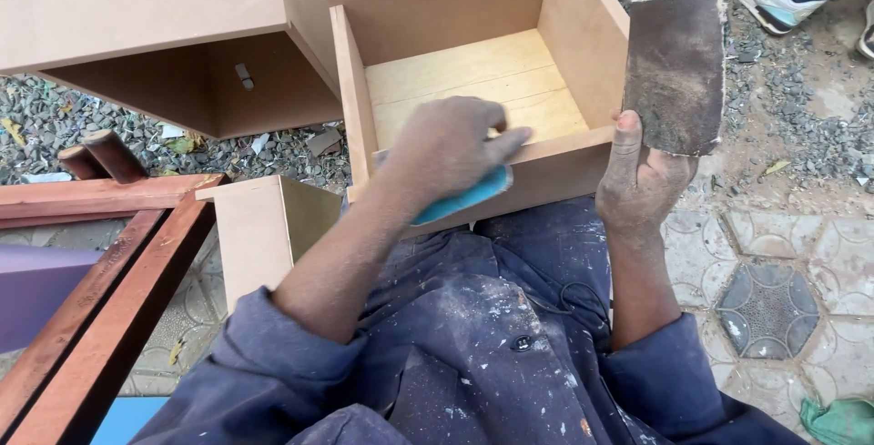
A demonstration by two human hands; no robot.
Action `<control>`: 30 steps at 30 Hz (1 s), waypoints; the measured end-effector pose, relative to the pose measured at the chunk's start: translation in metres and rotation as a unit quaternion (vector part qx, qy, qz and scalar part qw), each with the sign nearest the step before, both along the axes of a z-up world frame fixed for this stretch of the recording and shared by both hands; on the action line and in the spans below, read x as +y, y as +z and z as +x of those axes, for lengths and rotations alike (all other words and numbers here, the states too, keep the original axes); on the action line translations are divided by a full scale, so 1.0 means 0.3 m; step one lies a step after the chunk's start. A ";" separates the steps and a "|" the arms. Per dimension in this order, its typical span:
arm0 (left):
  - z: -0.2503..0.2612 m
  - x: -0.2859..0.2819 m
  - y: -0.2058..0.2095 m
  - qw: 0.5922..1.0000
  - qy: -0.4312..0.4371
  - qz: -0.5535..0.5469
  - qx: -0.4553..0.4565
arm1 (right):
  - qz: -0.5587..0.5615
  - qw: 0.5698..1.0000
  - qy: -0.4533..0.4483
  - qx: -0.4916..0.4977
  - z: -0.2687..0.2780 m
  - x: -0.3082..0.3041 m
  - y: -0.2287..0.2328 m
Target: A person uses sandpaper to smooth the interior and edges of a wooden drawer.
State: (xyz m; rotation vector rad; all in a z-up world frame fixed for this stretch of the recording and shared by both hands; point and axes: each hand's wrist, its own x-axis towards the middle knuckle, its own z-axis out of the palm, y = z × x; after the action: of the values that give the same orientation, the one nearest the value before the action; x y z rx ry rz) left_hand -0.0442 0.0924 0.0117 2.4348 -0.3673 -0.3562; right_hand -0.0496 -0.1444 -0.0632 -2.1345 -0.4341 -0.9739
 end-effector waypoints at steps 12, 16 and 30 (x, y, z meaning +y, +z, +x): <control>-0.060 0.106 0.054 0.992 0.120 0.023 0.042 | 0.074 0.997 0.019 0.002 0.003 -0.009 0.017; -0.005 0.126 0.052 0.978 0.184 -0.097 -0.005 | 0.063 0.998 0.006 -0.002 -0.002 0.005 0.048; -0.011 0.151 0.120 0.966 0.027 -0.052 0.253 | 0.055 0.998 -0.022 0.029 -0.019 0.051 0.095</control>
State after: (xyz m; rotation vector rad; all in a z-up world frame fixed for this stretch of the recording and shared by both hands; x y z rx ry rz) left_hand -0.0476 0.1378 0.0477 2.1473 -0.0909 -0.8862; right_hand -0.0552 -0.1291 -0.0347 -2.0745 -0.3006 -0.9361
